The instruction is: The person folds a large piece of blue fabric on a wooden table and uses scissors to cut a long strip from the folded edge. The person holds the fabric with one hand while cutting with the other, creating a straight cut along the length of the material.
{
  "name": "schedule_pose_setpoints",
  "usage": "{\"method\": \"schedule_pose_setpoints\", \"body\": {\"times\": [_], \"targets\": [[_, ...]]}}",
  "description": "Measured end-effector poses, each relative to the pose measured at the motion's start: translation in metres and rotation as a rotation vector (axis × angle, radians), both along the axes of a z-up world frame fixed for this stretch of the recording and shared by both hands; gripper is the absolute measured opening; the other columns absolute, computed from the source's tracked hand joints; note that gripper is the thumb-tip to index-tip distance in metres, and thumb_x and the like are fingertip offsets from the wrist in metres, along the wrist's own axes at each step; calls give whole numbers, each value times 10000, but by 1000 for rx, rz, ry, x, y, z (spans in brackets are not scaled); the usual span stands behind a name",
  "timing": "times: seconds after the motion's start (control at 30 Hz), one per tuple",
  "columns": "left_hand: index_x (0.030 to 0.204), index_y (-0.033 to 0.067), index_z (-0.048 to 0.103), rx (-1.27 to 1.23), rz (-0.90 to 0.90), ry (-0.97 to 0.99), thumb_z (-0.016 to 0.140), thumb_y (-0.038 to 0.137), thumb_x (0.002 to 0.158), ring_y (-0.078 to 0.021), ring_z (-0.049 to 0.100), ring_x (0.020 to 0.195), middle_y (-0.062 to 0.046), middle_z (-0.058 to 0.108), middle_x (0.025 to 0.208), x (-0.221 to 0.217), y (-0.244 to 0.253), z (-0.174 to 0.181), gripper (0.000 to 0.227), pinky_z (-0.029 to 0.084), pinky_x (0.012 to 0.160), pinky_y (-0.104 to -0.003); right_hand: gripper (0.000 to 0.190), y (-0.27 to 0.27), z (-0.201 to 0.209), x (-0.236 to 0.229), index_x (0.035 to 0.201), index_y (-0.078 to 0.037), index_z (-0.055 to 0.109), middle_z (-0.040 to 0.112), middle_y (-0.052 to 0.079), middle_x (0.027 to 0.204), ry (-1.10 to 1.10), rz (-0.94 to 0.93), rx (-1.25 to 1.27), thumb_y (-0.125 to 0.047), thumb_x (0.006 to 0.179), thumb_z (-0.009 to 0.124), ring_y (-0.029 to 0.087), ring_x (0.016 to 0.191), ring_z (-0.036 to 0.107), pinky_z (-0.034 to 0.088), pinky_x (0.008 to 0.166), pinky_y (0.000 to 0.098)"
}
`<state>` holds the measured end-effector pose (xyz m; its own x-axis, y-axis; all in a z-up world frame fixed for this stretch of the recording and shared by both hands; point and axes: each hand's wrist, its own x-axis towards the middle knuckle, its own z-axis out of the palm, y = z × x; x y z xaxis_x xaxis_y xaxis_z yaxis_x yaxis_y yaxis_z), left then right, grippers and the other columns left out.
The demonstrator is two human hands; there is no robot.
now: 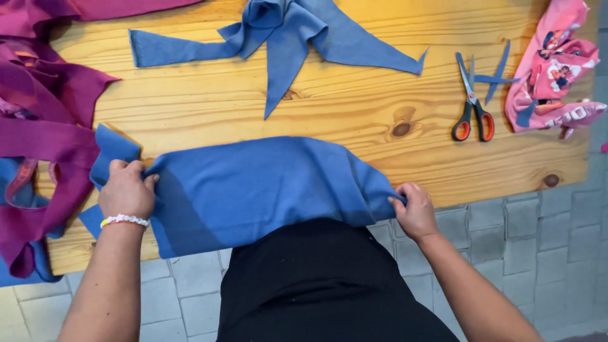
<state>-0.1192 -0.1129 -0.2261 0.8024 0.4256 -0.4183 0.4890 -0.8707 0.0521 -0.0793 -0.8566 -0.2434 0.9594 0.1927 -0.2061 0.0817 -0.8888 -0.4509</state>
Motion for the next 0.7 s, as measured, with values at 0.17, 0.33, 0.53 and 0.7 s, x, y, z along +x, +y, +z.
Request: {"method": "schedule_pose_setpoints", "body": {"times": [0.17,0.33,0.53,0.7], "targets": [[1219,162,785,-9,14,-283,774,330,1184,-522,785,1031,-162,783,1192,-30,10,-4,172,598,824,-671,130,-39,5,-2,1239,-130,661,720,66,1156,-105,-449,276,-138,1143,748,234,1048,693,552,996,391],[1302,189,817,-45,83,-537,846,201,1205,-476,812,968,-158,853,1041,-21,41,9,102,601,896,-597,179,-60,78,88,1295,-41,707,741,138,1225,-413,-374,259,78,1162,695,289,1145,732,573,1095,402],[1264,152,781,122,-40,-608,866,183,1217,-575,784,873,-230,848,988,112,47,24,102,575,772,-668,222,-30,55,258,1328,-20,760,799,174,1215,-651,-56,75,80,1130,777,396,1077,768,599,999,502],[1348,188,719,41,114,-161,869,277,1113,-575,797,1189,-248,855,1266,154,28,0,293,605,964,-705,493,-19,-15,292,1426,-115,743,791,166,1319,-371,-72,-76,-19,970,903,427,1230,744,553,1061,521]]}}
